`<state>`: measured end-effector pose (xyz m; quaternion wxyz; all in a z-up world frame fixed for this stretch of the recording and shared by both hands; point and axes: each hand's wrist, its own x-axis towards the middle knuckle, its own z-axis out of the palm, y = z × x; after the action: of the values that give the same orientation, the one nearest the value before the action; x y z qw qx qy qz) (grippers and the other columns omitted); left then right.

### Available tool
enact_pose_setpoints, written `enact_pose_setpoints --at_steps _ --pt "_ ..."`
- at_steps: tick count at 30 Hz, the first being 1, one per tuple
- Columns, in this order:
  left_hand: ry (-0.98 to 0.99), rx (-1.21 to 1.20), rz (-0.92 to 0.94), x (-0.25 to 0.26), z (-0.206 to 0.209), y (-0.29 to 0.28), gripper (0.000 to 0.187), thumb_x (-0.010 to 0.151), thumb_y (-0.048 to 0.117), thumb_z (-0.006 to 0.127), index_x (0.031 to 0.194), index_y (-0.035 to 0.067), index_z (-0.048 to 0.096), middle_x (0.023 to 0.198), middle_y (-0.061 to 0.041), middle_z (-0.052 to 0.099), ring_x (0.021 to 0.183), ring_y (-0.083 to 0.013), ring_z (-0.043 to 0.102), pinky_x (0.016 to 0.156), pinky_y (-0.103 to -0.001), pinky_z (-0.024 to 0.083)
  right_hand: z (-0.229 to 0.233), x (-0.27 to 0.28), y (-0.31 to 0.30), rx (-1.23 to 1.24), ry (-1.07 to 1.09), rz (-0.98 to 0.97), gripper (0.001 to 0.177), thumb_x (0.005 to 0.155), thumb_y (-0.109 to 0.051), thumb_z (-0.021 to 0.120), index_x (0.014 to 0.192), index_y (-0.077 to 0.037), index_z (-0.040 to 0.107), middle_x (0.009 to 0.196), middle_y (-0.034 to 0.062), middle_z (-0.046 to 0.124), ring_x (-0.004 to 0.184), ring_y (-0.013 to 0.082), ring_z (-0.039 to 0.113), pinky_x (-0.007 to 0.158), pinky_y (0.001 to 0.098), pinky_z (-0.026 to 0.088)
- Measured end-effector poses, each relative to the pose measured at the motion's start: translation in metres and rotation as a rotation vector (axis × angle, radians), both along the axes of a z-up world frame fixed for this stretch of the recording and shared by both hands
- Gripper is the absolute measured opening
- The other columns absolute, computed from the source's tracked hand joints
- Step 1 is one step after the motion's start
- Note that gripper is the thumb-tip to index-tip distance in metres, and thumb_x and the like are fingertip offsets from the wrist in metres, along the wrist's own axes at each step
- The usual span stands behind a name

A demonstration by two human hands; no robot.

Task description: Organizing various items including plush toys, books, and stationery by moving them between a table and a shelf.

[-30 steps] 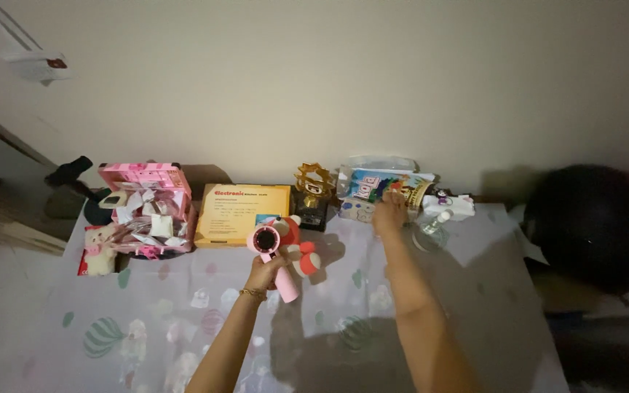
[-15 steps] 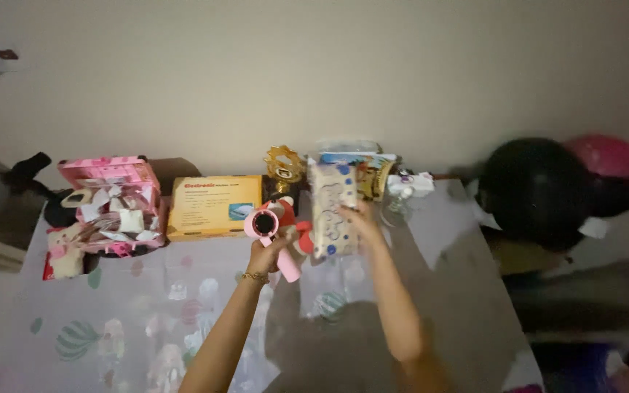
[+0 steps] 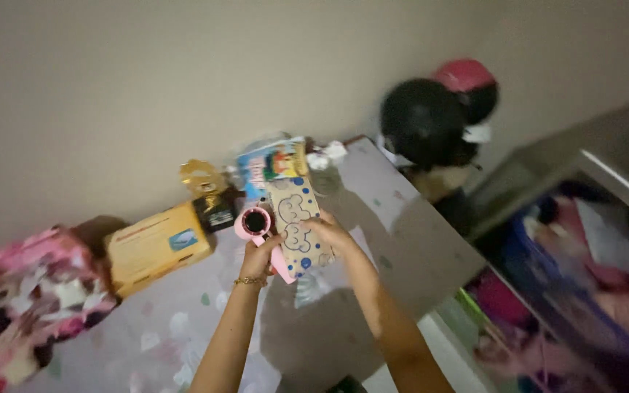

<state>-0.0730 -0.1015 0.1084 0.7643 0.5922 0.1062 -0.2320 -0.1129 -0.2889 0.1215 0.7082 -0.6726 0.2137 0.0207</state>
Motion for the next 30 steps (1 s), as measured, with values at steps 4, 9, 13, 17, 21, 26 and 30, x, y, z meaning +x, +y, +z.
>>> enact_pose_setpoints --at_steps 4,9,13,17,21,26,30 --pt "-0.015 -0.038 -0.137 -0.033 0.056 -0.037 0.046 0.064 0.017 0.095 0.097 -0.002 0.069 0.082 -0.014 0.067 0.072 -0.0242 0.065 0.06 -0.041 0.057 0.036 -0.054 -0.019 0.093 -0.146 -0.149 0.066 0.081 -0.022 0.083 0.139 -0.003 0.058 0.128 0.023 0.067 0.114 0.0351 0.067 0.094 0.0485 0.057" --pt "-0.093 -0.147 -0.323 -0.082 0.066 -0.089 0.053 0.066 0.02 0.096 0.108 -0.001 0.073 0.097 -0.017 0.071 0.09 -0.0263 0.068 0.083 -0.046 0.057 0.025 -0.135 -0.06 0.11 -0.395 -0.293 0.042 0.087 -0.01 0.083 0.125 -0.007 0.065 0.118 0.0145 0.071 0.107 0.0225 0.068 0.092 0.0443 0.059" --pt "-0.097 -0.183 -0.432 -0.124 0.084 -0.116 0.049 0.068 0.016 0.094 0.108 -0.003 0.072 0.098 -0.018 0.07 0.091 -0.0281 0.067 0.086 -0.047 0.056 0.085 -0.194 -0.072 -0.015 -0.174 -0.392 0.031 0.087 -0.023 0.079 0.108 -0.006 0.065 0.097 0.0146 0.071 0.091 0.0273 0.069 0.084 0.0415 0.058" --pt "-0.108 -0.162 -0.499 -0.166 0.099 -0.153 0.049 0.066 0.016 0.093 0.106 -0.002 0.071 0.097 -0.015 0.069 0.091 -0.0263 0.066 0.087 -0.045 0.054 0.064 -0.228 -0.122 -0.04 -0.044 -0.477 0.069 0.08 -0.037 0.082 0.138 -0.009 0.055 0.119 0.0189 0.067 0.108 0.0328 0.068 0.089 0.0454 0.057" --pt "-0.158 -0.133 -0.567 -0.208 0.096 -0.197 0.052 0.061 0.015 0.097 0.104 0.0 0.073 0.096 -0.013 0.07 0.09 -0.0239 0.065 0.088 -0.046 0.054 0.05 -0.285 -0.154 -0.058 -0.096 -0.571 0.062 0.08 -0.037 0.082 0.134 -0.017 0.058 0.121 0.0153 0.068 0.109 0.031 0.068 0.091 0.0413 0.057" --pt "-0.115 -0.122 -0.564 -0.26 0.097 -0.262 0.05 0.06 0.013 0.096 0.103 -0.001 0.074 0.095 -0.016 0.071 0.09 -0.0255 0.067 0.088 -0.046 0.054 0.091 -0.334 -0.192 -0.161 -0.231 -0.56 0.059 0.081 -0.025 0.081 0.132 -0.006 0.059 0.119 0.0169 0.065 0.114 0.0315 0.063 0.098 0.0471 0.052" --pt "-0.125 -0.145 -0.544 -0.29 0.097 -0.308 0.052 0.059 0.012 0.096 0.104 0.0 0.073 0.094 -0.016 0.071 0.089 -0.0253 0.068 0.088 -0.046 0.055 0.091 -0.367 -0.241 -0.15 -0.229 -0.633 0.059 0.076 -0.031 0.083 0.125 -0.009 0.058 0.1 0.0093 0.063 0.097 0.0243 0.062 0.086 0.0376 0.052"
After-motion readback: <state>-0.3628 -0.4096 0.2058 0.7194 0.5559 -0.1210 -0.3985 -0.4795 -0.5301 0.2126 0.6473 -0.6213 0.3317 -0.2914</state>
